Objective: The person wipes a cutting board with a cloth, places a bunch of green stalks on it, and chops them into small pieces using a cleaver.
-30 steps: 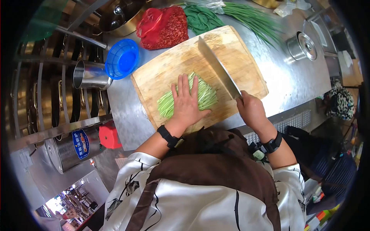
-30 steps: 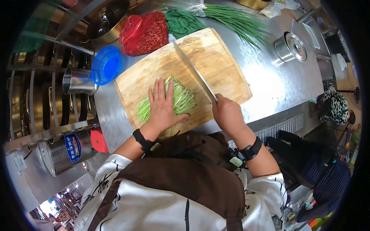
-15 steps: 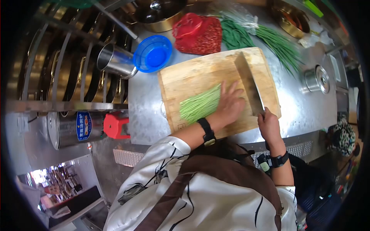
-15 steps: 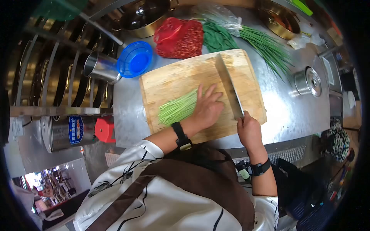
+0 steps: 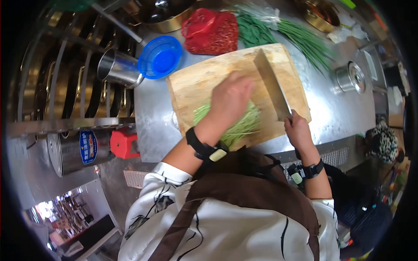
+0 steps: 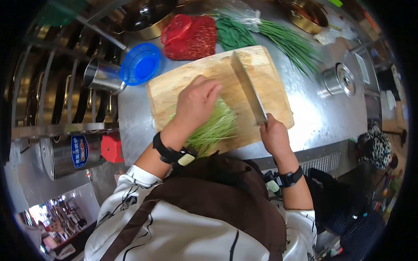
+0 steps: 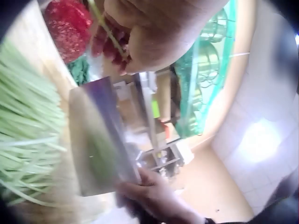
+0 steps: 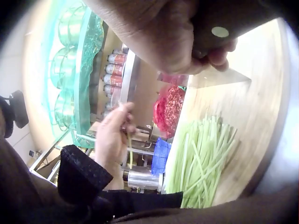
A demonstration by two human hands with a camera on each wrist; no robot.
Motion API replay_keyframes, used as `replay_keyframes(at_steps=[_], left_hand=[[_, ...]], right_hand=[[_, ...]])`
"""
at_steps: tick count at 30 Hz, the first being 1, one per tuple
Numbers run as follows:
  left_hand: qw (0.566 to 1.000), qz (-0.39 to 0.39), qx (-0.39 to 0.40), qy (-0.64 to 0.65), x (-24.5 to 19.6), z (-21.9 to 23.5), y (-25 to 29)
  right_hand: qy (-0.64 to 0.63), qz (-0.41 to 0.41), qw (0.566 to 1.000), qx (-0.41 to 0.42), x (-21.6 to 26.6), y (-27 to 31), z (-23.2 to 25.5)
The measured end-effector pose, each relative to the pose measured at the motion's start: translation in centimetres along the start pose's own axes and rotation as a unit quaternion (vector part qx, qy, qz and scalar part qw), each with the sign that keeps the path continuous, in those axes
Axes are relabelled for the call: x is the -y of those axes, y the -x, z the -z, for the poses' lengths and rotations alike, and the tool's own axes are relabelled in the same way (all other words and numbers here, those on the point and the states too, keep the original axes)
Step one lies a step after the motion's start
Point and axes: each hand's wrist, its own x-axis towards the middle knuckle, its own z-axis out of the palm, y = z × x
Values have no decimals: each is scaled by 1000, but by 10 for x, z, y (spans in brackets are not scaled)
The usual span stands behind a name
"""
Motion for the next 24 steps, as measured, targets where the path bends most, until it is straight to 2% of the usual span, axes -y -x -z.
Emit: replay_keyframes(at_steps=[1,3,4,6,7,9,13,15,18,20,22,23,24], left_hand=[[1000,-7,8,8,23,-11,6],[975,-70,7,-213,69,-41,19],[975,-78,12,-209,72,-46,21],[979,39,83,-183,66,-48,28],[978,33,91,-184,58,-47,29],[963,132,177,-154,37,-40,27],[947,117,232,-187,19,-34,33],[925,46,244,-287,20,-39,48],[917,23,245,-313,28,-49,58],[915,34,253,-312,26,-48,56],[915,49,257,-307,29,-48,54],[927,41,236,-289,36,-50,55],[938,32,215,-271,40,-50,55]], right_hand=[[1,-8,1000,6,0,0,0],[-9,-17,1000,6,3,1,1],[-9,-25,1000,0,4,1,2],[-3,-26,1000,11,5,1,2],[-11,-25,1000,10,5,1,3],[-12,-27,1000,10,5,1,3],[-5,-17,1000,8,6,1,3],[-9,-16,1000,10,5,1,3],[-3,-1,1000,9,6,3,-5],[4,11,1000,3,10,7,-14],[-42,58,997,33,16,16,-21],[-88,102,991,17,15,24,-33],[-42,74,994,66,26,29,-37]])
